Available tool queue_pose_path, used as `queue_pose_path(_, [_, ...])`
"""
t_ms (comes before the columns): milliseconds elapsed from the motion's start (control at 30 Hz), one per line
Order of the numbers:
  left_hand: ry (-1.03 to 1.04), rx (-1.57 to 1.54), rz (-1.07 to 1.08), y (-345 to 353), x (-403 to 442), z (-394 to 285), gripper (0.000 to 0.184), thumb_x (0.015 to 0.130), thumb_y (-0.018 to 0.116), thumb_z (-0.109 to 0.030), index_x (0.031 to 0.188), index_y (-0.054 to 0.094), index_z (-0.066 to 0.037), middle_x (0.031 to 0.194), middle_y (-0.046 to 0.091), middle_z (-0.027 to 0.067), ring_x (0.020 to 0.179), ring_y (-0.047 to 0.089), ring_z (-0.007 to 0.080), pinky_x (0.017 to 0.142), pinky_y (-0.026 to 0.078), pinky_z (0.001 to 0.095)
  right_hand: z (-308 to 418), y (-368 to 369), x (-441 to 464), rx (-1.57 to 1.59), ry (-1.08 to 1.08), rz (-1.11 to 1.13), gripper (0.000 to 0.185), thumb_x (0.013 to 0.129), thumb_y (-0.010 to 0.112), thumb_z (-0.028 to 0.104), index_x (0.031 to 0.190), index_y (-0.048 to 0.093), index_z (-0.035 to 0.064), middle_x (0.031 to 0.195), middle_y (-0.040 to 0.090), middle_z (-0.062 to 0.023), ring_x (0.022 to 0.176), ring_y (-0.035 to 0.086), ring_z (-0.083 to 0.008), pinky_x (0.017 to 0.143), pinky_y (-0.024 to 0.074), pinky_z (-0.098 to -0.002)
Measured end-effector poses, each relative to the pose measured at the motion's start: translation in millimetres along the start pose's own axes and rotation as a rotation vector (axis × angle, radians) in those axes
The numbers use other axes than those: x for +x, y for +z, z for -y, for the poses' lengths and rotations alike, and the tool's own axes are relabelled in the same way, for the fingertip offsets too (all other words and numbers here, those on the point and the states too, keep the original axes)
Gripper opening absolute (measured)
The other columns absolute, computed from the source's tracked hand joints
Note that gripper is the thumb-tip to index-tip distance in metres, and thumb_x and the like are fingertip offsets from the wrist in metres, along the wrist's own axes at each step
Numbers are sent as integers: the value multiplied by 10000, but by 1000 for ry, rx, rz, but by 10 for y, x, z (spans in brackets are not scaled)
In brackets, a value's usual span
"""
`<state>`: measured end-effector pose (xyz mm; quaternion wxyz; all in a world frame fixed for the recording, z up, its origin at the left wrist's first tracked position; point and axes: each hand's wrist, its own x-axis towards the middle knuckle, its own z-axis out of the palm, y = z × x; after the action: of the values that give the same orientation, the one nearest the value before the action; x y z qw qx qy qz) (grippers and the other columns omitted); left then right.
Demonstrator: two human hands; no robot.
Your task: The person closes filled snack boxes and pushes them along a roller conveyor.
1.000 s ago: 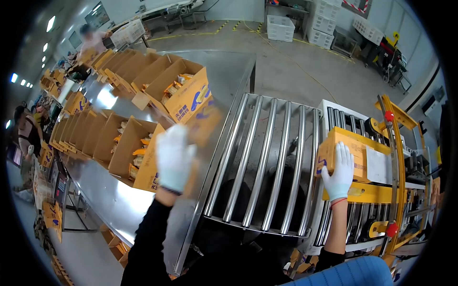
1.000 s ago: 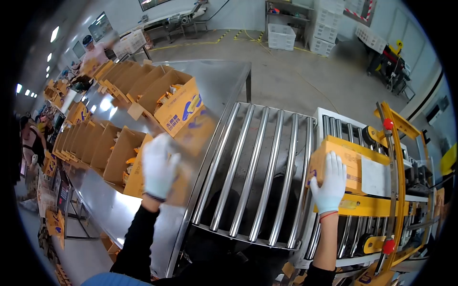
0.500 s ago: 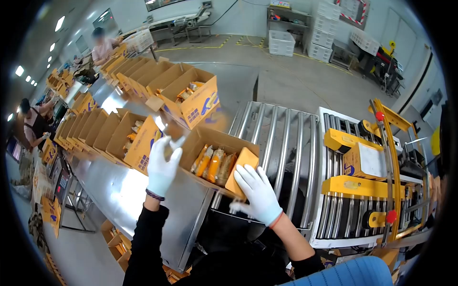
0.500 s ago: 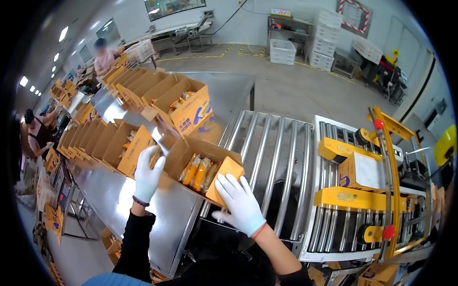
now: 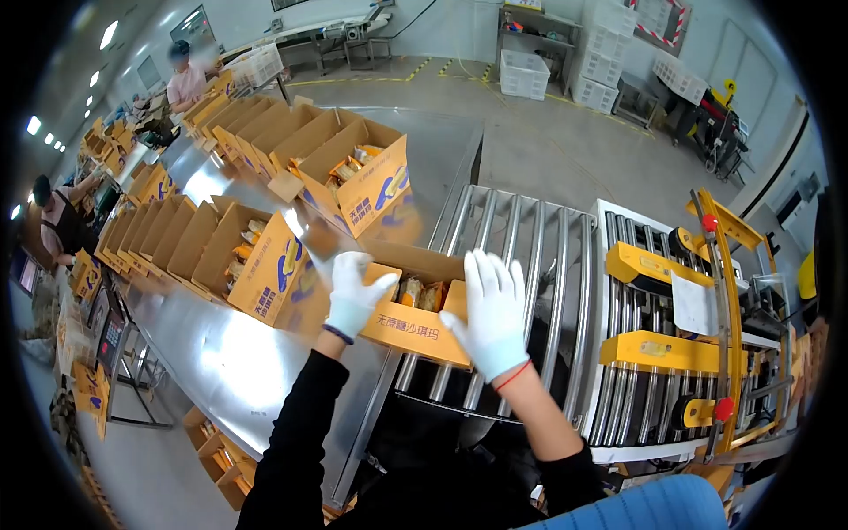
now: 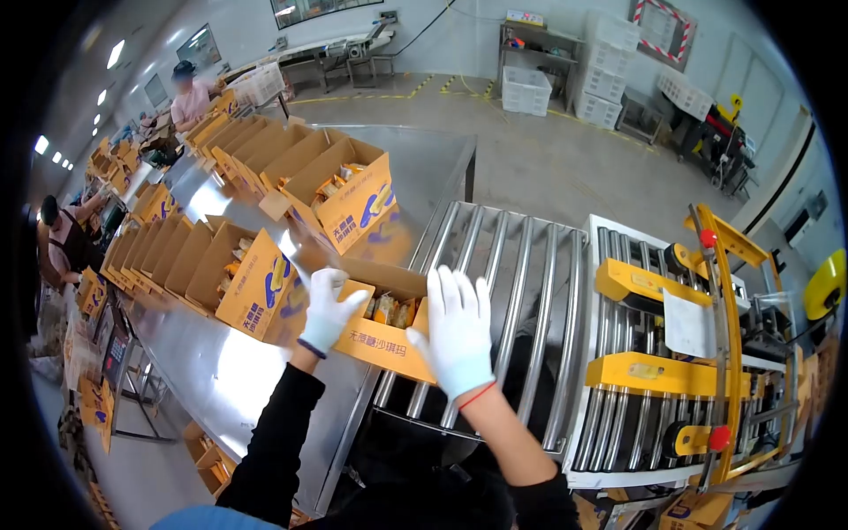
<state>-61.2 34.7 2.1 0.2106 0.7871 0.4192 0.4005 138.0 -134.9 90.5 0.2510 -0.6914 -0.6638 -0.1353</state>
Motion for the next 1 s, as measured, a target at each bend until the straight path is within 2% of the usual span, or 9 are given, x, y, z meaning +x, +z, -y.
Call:
queue_pose_path(200, [-507,-928,403,-82,-31,42,498,1020,647,-237,1413,511,37,1402,574,127,1267,546,169,1071,453,327,-44,80,-688,159,13,337,920,649,909,312,1413,493,11,1383,516,-183,1322,487,-346,1205,304,-514])
queue_pose_path(333, [-512,-799,396,871,161,-655,542,1041,610,-254,1480,454,24,1309,629,123,1183,610,177,1036,490,334,-743,-65,-728,-166,160,321,1023,648,914,297,1490,413,4,1499,464,-192,1443,396,-364,1247,239,-522])
queue_pose_path(400, [-118,-661,187,1592,-70,-1134,531,1035,621,-286,1450,495,20,1260,654,138,1135,634,187,1024,500,354,-1106,-64,-653,-257,316,251,1114,620,930,287,1537,363,11,1566,406,-172,1480,343,-361,1251,236,-512])
queue_pose_path(467, [-45,-566,453,1784,-226,-1674,603,1012,643,-380,1445,500,15,1259,654,184,1156,645,242,1049,488,367,-1382,-96,-579,-229,328,205,1133,656,906,362,1550,328,-25,1603,365,-189,1504,303,-380,1261,206,-511])
queue_pose_path(533, [-74,-708,1250,1916,-111,-1605,744,973,662,-481,1487,449,12,1301,634,244,1218,631,326,1096,455,384,-1631,-34,-602,-319,342,167,1098,705,871,403,1552,323,-30,1602,365,-201,1507,296,-385,1263,204,-497])
queue_pose_path(700, [237,73,195,922,1041,-928,410,856,676,-254,1179,617,-9,1016,669,213,937,658,404,812,542,447,-1932,-156,-883,-292,365,46,701,887,681,183,1510,423,-11,1573,417,-189,1482,350,-371,1255,223,-481])
queue_pose_path(800, [163,909,-265,242,1771,32,271,903,691,-317,1066,650,-104,958,707,129,950,670,310,1059,331,540,-2011,-60,-953,-414,362,-7,562,864,652,96,1411,549,21,1493,516,-174,1437,413,-353,1231,270,-481])
queue_pose_path(900, [62,857,-5,89,1706,704,179,923,656,-299,920,685,-123,907,689,137,950,651,353,869,499,497,-1830,-96,-843,-110,377,215,451,799,597,-25,1241,656,44,1315,648,-163,1276,568,-365,1168,369,-471])
queue_pose_path(1000, [134,740,147,-17,1165,54,215,934,652,-308,904,693,-99,891,661,185,961,619,372,853,503,466,-1499,397,-1112,305,264,62,676,803,758,152,1407,516,-29,1397,569,-249,1315,533,-401,1151,389,-481])
